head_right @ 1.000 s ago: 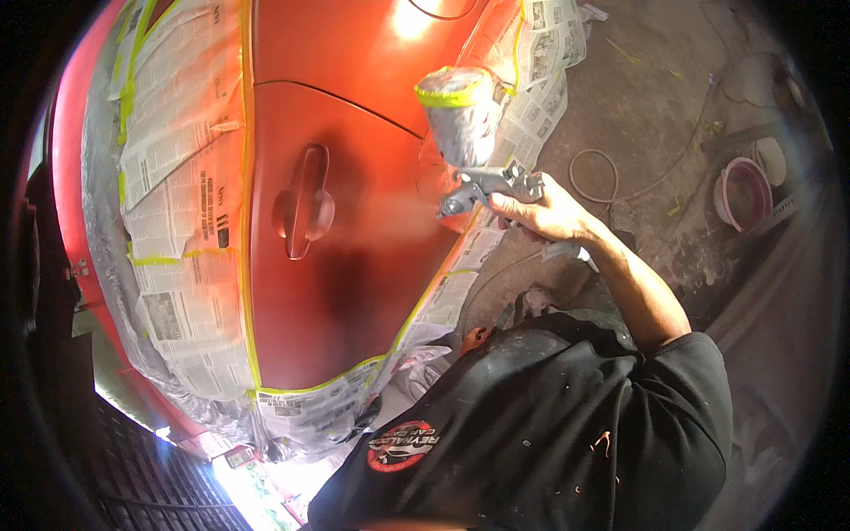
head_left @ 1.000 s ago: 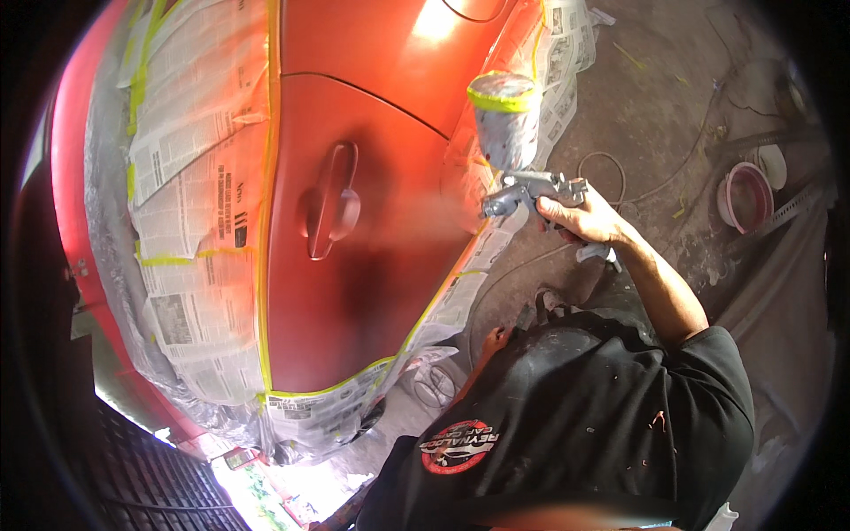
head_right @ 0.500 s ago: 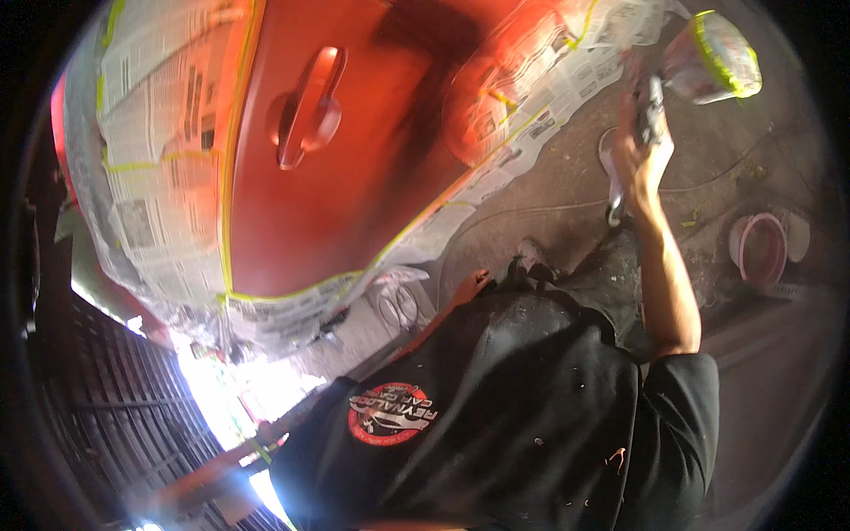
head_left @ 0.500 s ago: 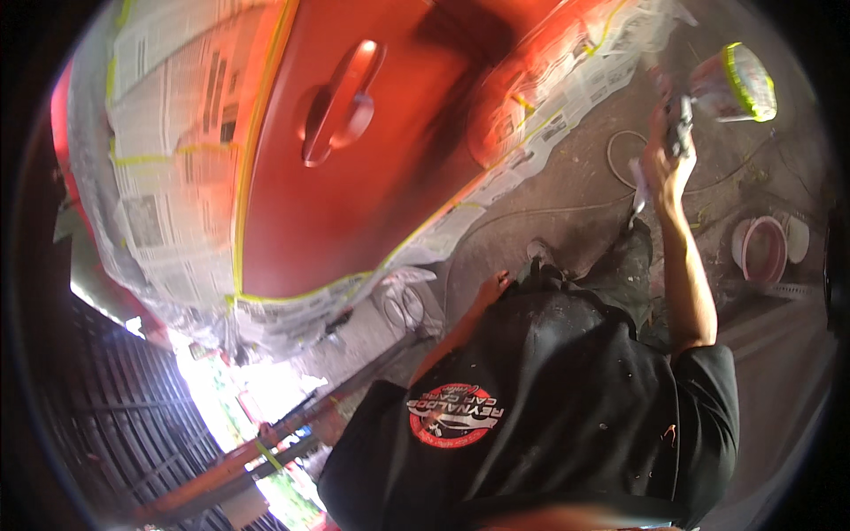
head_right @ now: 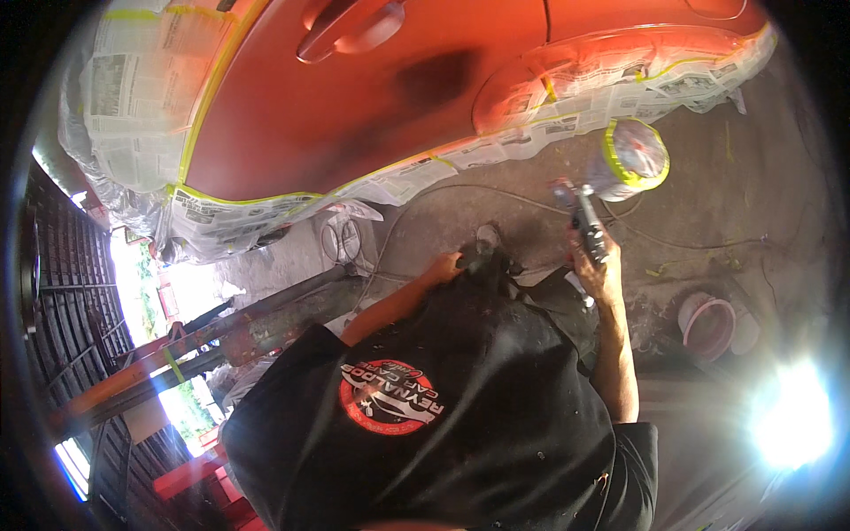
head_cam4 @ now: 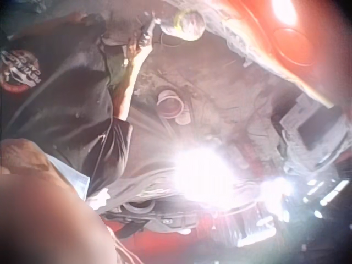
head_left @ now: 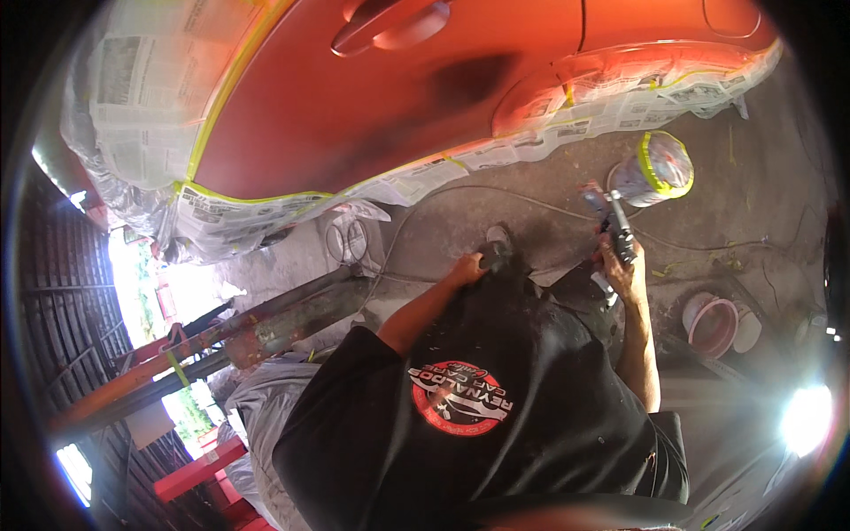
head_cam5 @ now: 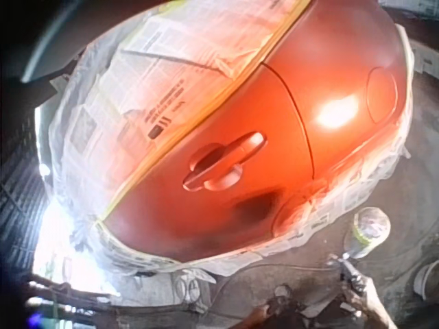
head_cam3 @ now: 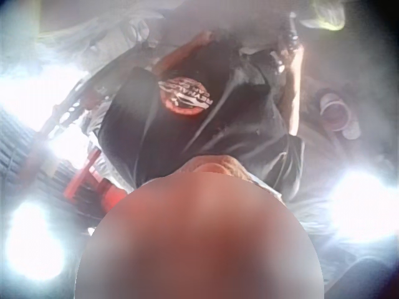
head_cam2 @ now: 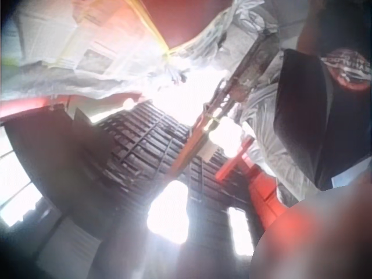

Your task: The person prepares red paint by pouring it into a spray gun cup and securing the lid. They then stand and use the spray gun to apply red paint to the door and trunk of a car that is masked with newspaper and tape. The person moves around the vehicle to cover different sections of the bodywork.

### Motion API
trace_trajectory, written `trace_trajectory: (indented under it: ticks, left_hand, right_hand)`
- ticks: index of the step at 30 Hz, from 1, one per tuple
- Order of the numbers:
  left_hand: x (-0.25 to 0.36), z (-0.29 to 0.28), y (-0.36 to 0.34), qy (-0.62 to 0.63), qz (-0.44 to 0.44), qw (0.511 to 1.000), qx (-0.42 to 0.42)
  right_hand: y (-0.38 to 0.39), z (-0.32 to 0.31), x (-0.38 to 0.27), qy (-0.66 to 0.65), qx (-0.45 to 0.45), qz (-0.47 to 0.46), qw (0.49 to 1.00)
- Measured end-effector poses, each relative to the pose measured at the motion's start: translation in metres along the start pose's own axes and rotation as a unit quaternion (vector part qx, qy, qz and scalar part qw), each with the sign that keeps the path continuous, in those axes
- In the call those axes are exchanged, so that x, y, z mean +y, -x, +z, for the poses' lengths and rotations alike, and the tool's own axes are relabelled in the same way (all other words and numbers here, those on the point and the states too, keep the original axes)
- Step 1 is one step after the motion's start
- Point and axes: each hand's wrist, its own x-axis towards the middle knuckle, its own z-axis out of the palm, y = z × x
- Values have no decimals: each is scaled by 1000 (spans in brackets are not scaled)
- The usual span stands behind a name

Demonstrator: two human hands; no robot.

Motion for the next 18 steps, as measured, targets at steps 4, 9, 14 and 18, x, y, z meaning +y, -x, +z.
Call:
trace_trajectory:
  ticks: [4,9,14,18]
  left_hand:
    - [4,7,-7,-91,-148,978,-113]
    - [-9,-20,-11,-144,-247,938,-194]
    - [-53,-6,-8,-173,-217,949,-152]
    - [-90,9,8,-162,-196,961,-107]
  right_hand:
    - [-29,58,76,-83,249,34,964]
    - [-77,166,130,-138,398,-46,906]
    - [-95,283,240,-128,321,-30,938]
    - [-66,357,226,-110,142,16,984]
